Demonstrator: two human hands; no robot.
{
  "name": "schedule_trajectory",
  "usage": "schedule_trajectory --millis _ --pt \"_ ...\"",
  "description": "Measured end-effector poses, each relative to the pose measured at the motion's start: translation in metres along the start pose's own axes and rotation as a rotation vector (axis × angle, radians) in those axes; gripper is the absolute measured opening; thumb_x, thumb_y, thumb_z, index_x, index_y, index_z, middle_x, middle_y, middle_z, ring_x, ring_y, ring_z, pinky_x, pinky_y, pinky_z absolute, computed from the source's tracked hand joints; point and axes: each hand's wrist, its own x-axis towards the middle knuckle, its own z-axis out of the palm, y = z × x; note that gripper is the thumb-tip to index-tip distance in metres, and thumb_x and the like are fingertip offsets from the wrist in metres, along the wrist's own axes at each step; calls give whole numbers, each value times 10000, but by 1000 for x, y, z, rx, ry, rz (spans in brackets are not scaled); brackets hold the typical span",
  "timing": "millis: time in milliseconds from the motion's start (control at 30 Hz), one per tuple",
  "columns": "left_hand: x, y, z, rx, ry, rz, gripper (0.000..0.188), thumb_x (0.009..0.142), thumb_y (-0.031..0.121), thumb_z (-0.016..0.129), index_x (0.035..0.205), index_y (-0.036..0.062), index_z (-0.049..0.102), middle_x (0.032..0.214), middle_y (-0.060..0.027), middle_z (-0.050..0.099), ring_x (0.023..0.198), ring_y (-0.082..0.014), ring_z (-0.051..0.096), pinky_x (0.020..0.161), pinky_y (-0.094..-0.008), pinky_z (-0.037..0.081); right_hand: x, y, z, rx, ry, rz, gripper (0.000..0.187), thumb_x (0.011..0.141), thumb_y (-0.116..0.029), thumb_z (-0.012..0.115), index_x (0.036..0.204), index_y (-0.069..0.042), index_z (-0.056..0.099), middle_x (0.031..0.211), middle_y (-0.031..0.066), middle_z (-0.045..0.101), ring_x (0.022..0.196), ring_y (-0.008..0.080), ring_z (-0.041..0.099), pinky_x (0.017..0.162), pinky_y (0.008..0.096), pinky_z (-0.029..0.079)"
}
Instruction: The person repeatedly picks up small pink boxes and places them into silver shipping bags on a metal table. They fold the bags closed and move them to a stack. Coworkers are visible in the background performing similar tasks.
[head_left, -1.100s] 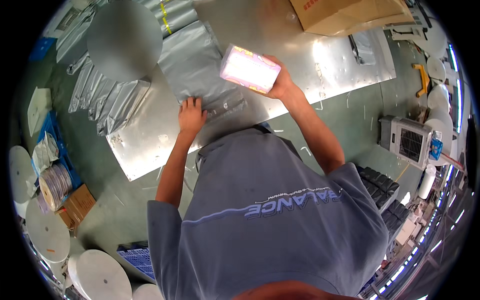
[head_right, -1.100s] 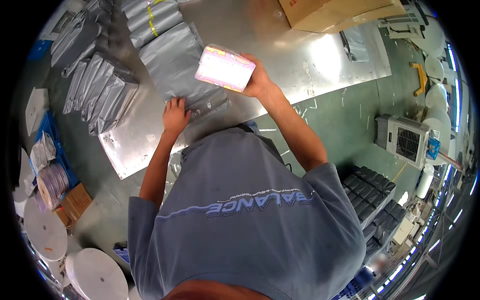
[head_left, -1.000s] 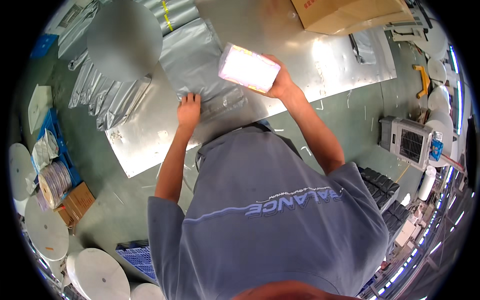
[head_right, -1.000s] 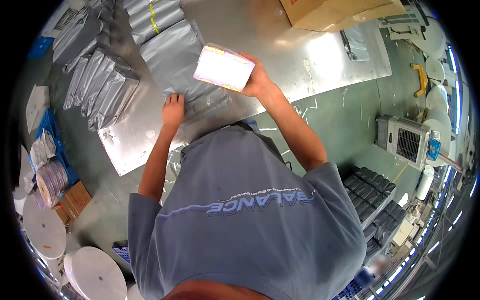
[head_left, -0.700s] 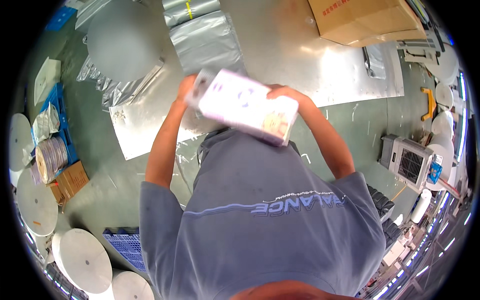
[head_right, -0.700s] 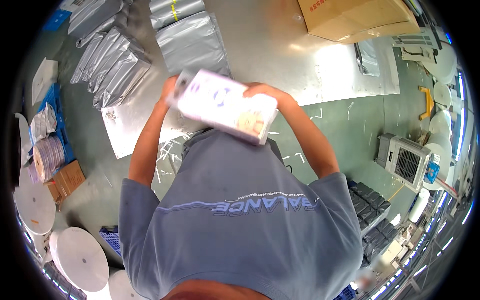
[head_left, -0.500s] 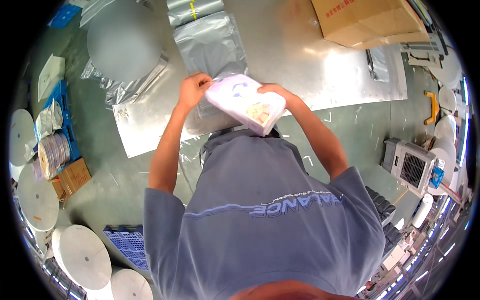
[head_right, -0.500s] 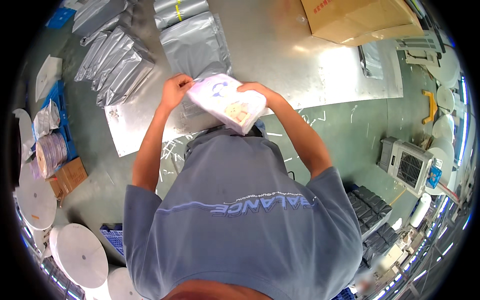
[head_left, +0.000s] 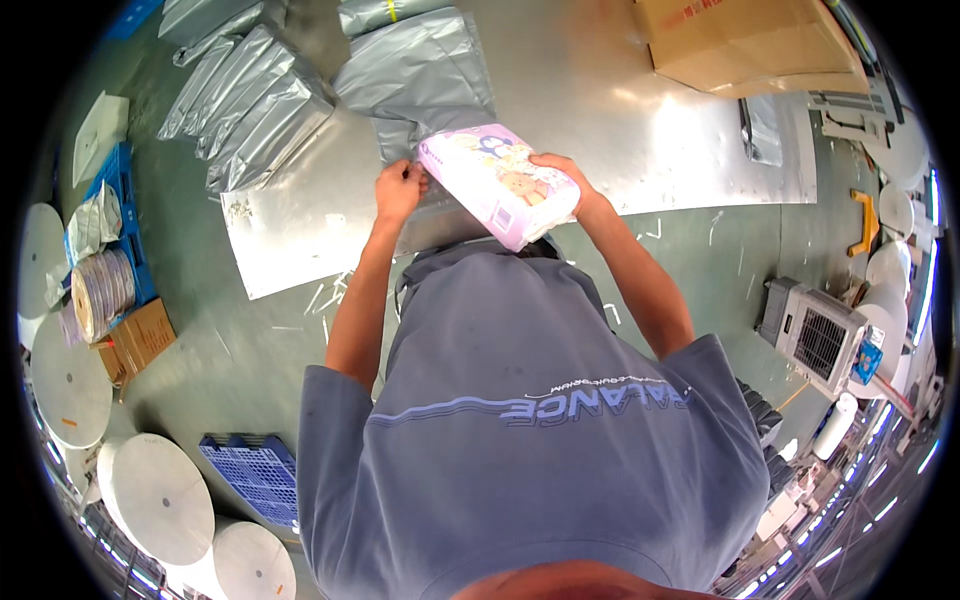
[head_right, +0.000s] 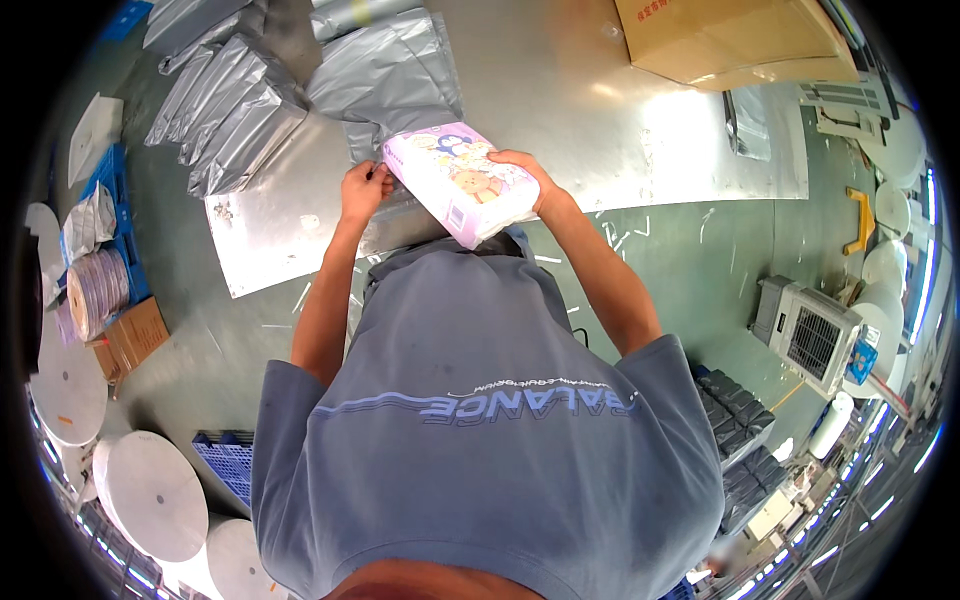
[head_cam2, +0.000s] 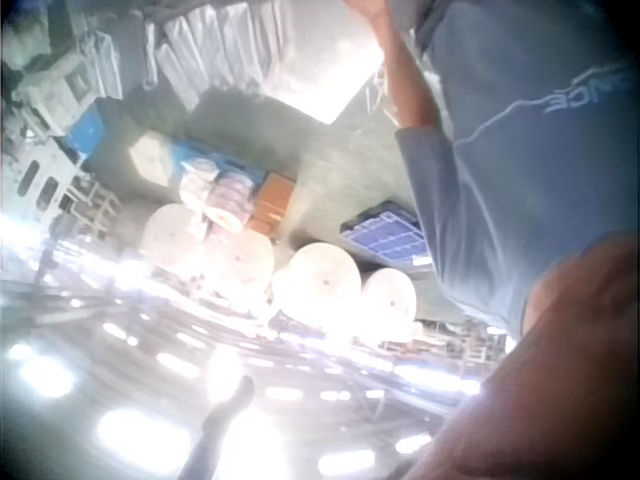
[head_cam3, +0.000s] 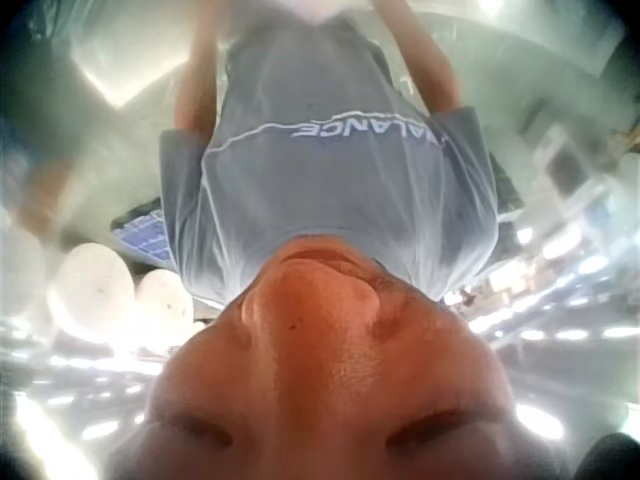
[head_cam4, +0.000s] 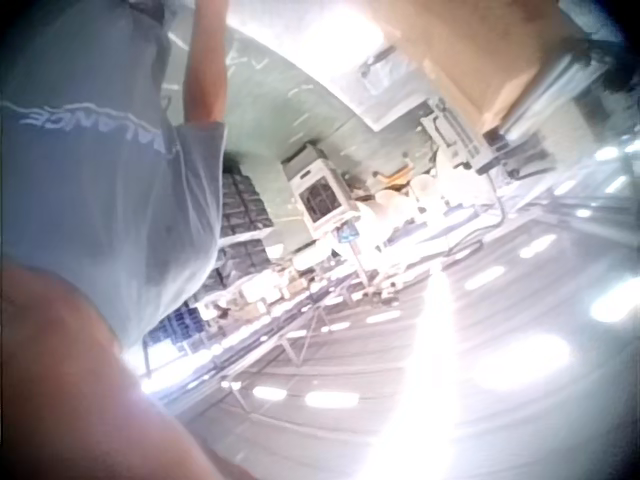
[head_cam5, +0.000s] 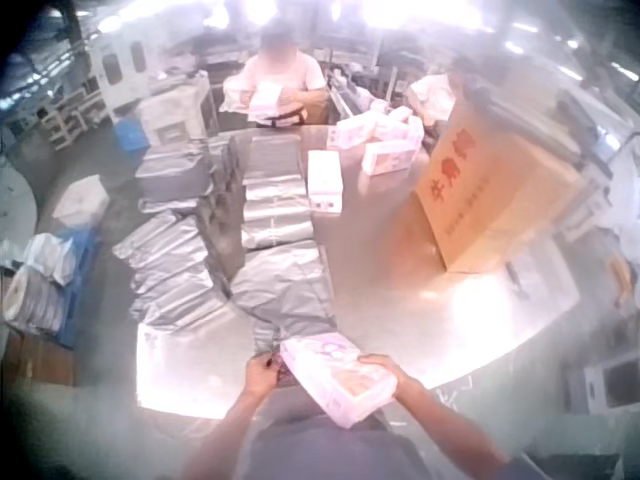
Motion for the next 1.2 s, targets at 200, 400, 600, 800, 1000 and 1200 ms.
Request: schedule_trajectory --millis 200,400,600,800,1000,1200 --pt "-8 -16 12 768 108 305 283 926 287 650 962 8 680 945 -232 729 899 -453 688 801 -514 560 40 68 -10 -928 399 -590 683 965 -287 709 1530 -4 451 1322 160 668 1139 256 657 978 346 512" --pt "-9 -15 -6 677 181 319 226 899 223 634 998 28 692 971 -250 719 920 -452 684 774 -533 545 90 32 -12 -1849 748 -838 367 910 -265 648 1211 -56 624 1004 222 717 917 406 708 763 508 567" --pt "-13 -57 -13 828 -217 330 235 871 212 628 1017 58 730 964 -216 726 925 -431 683 821 -531 544 63 53 -57 -2270 476 -448 268 860 -327 647 958 -87 717 884 176 727 854 404 704 701 541 549" --pt "-9 -46 -34 614 -335 312 227 841 204 674 978 39 749 940 -188 740 904 -409 715 796 -506 565 65 15 -26 -1974 437 -616 200 899 -240 612 933 -77 723 950 179 742 920 422 700 782 517 550" --pt "-28 -2 -28 817 214 350 166 888 191 719 989 67 677 979 -151 698 941 -372 676 800 -505 551 80 32 -48 -1641 652 -824 234 970 -296 648 970 -64 679 848 158 726 769 334 720 655 434 580" --pt "-56 30 21 714 92 818 211 881 189 718 1067 109 661 1067 -94 642 1023 -333 645 829 -458 557 75 58 -45 -983 440 -388 228 1018 -192 638 1005 33 669 891 135 699 748 205 714 641 351 619"
